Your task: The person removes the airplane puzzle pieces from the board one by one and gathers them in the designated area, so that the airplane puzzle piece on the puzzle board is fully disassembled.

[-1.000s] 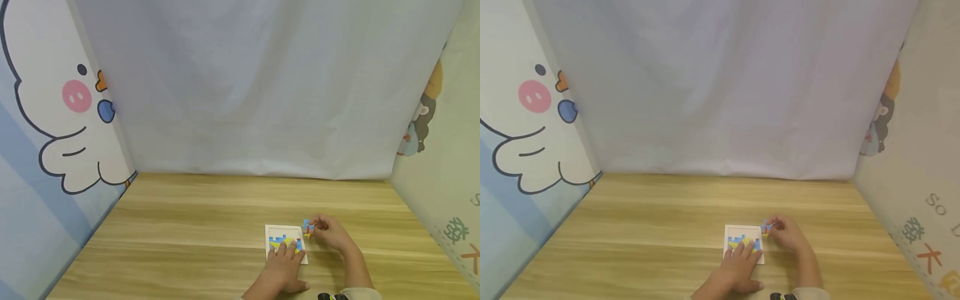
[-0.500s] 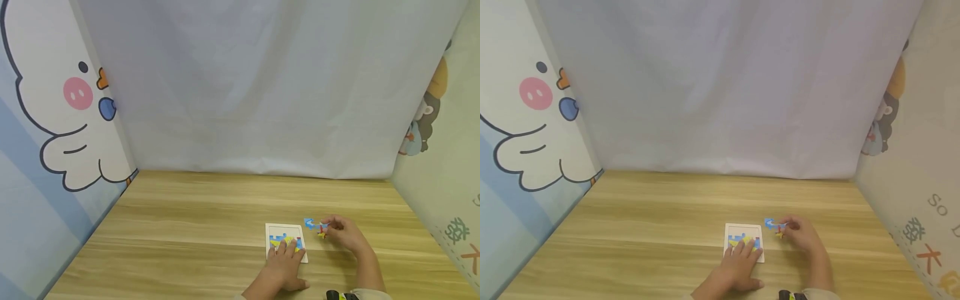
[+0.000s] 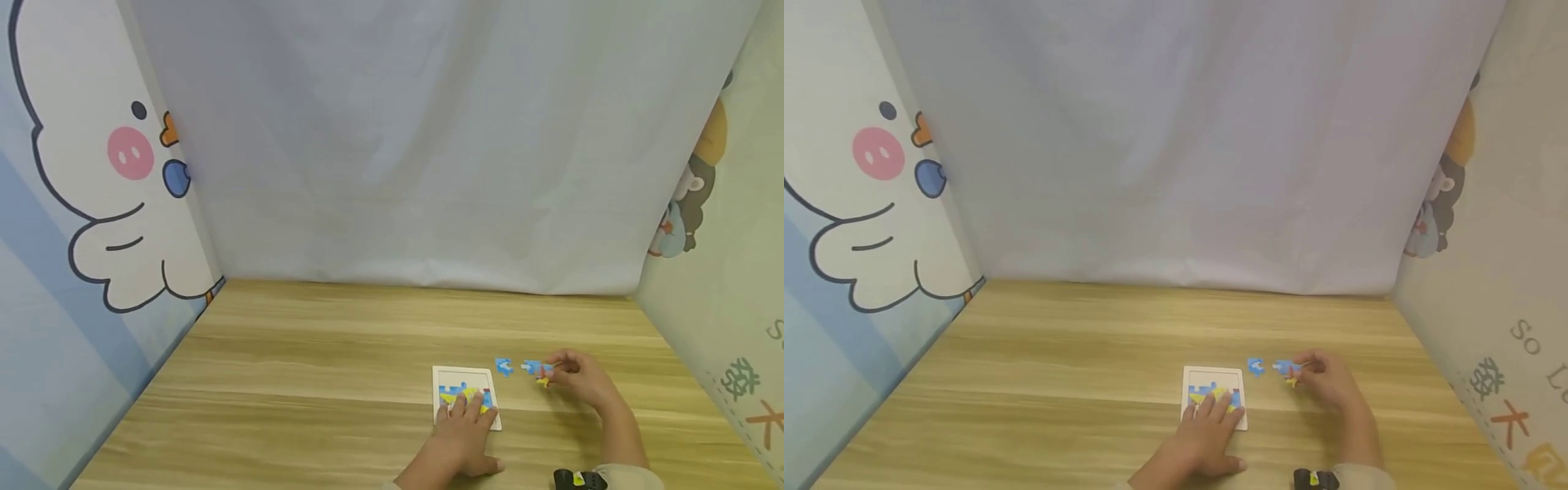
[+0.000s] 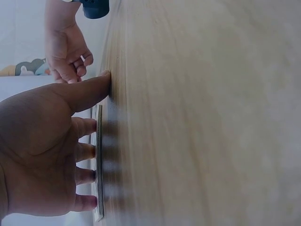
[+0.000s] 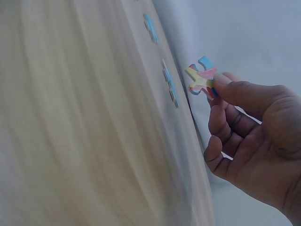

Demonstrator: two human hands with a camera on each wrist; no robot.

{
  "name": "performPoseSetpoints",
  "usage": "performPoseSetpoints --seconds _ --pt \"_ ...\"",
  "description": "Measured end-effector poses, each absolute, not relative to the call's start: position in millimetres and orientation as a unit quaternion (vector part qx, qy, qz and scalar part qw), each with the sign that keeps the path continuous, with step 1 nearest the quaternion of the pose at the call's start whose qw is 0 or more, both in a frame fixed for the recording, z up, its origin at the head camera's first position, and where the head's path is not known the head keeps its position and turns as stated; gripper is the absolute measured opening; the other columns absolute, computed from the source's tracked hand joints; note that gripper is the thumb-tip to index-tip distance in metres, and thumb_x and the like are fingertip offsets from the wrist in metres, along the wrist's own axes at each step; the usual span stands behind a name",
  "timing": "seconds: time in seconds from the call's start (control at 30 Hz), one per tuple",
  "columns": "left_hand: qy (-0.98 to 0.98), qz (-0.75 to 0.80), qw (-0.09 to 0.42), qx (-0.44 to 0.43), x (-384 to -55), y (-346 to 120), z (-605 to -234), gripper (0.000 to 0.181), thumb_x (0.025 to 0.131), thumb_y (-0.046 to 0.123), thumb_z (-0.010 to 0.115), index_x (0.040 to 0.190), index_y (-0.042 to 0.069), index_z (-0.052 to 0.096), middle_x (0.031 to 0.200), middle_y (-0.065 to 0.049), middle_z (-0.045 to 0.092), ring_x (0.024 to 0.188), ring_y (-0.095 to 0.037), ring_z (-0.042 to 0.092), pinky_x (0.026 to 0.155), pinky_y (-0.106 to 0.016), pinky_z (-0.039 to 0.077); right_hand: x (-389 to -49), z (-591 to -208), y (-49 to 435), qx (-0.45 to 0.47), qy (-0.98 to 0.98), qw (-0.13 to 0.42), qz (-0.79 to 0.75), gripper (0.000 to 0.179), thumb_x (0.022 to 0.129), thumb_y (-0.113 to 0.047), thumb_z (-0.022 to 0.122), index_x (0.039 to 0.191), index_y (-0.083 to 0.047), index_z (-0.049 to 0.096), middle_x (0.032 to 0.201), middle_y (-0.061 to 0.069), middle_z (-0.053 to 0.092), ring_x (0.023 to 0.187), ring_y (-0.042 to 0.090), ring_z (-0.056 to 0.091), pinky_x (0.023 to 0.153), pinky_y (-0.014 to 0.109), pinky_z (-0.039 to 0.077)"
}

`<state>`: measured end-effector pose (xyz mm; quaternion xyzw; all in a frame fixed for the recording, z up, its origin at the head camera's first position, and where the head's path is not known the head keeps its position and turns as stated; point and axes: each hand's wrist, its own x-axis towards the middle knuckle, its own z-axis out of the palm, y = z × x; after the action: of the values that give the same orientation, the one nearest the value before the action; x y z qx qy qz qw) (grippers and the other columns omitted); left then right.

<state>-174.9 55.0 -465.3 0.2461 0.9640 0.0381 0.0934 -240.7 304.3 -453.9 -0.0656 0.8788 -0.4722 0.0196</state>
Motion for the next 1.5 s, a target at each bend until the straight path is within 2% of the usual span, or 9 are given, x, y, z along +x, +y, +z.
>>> performPoseSetpoints --seconds 0.37,0.6,0.8,1.03,1.5 --pt "0.963 0.046 0.095 0.247 -175 55 -462 0.079 0.076 0.065 0.061 0.143 0.033 0.035 0.151 0.004 0.023 0.136 -0.023 0.022 0.104 -0.047 0.026 -245 -457 326 -0.047 0.89 0.008 -0.454 0.028 0.087 -0.004 0.063 0.107 0.014 0.055 0.087 0.013 0.064 0.077 0.02 0.06 0.066 0.026 0.047" --pt "0.962 0.046 0.093 0.251 -171 55 -463 0.077 0.077 0.065 0.06 0.142 0.033 0.036 0.15 0.004 0.024 0.135 -0.024 0.023 0.103 -0.048 0.026 -248 -464 338 -0.044 0.886 -0.007 -0.462 0.025 0.087 0.003 0.06 0.104 0.018 0.053 0.086 0.017 0.064 0.071 0.02 0.062 0.062 0.026 0.049" --pt "0.963 0.042 0.089 0.253 -170 55 -460 0.077 0.077 0.065 0.059 0.142 0.033 0.036 0.15 0.004 0.024 0.135 -0.023 0.023 0.103 -0.047 0.027 -255 -467 344 -0.02 0.908 -0.015 -0.417 0.025 0.086 -0.002 0.062 0.101 0.017 0.055 0.086 0.015 0.064 0.074 0.016 0.057 0.061 0.026 0.047" --pt "0.963 0.048 0.09 0.25 -171 55 -459 0.077 0.077 0.065 0.059 0.142 0.033 0.036 0.15 0.004 0.024 0.135 -0.023 0.023 0.103 -0.048 0.027 -258 -466 344 -0.005 0.921 -0.019 -0.389 0.029 0.088 -0.01 0.062 0.102 0.014 0.058 0.09 0.017 0.063 0.081 0.025 0.057 0.065 0.031 0.046" --pt "0.962 0.057 0.094 0.248 -172 56 -459 0.077 0.075 0.065 0.062 0.141 0.033 0.038 0.149 0.004 0.026 0.135 -0.024 0.025 0.103 -0.048 0.027 -256 -465 341 0.002 0.927 -0.034 -0.373 0.022 0.084 -0.001 0.06 0.099 0.014 0.058 0.085 0.017 0.063 0.079 0.029 0.057 0.065 0.033 0.045"
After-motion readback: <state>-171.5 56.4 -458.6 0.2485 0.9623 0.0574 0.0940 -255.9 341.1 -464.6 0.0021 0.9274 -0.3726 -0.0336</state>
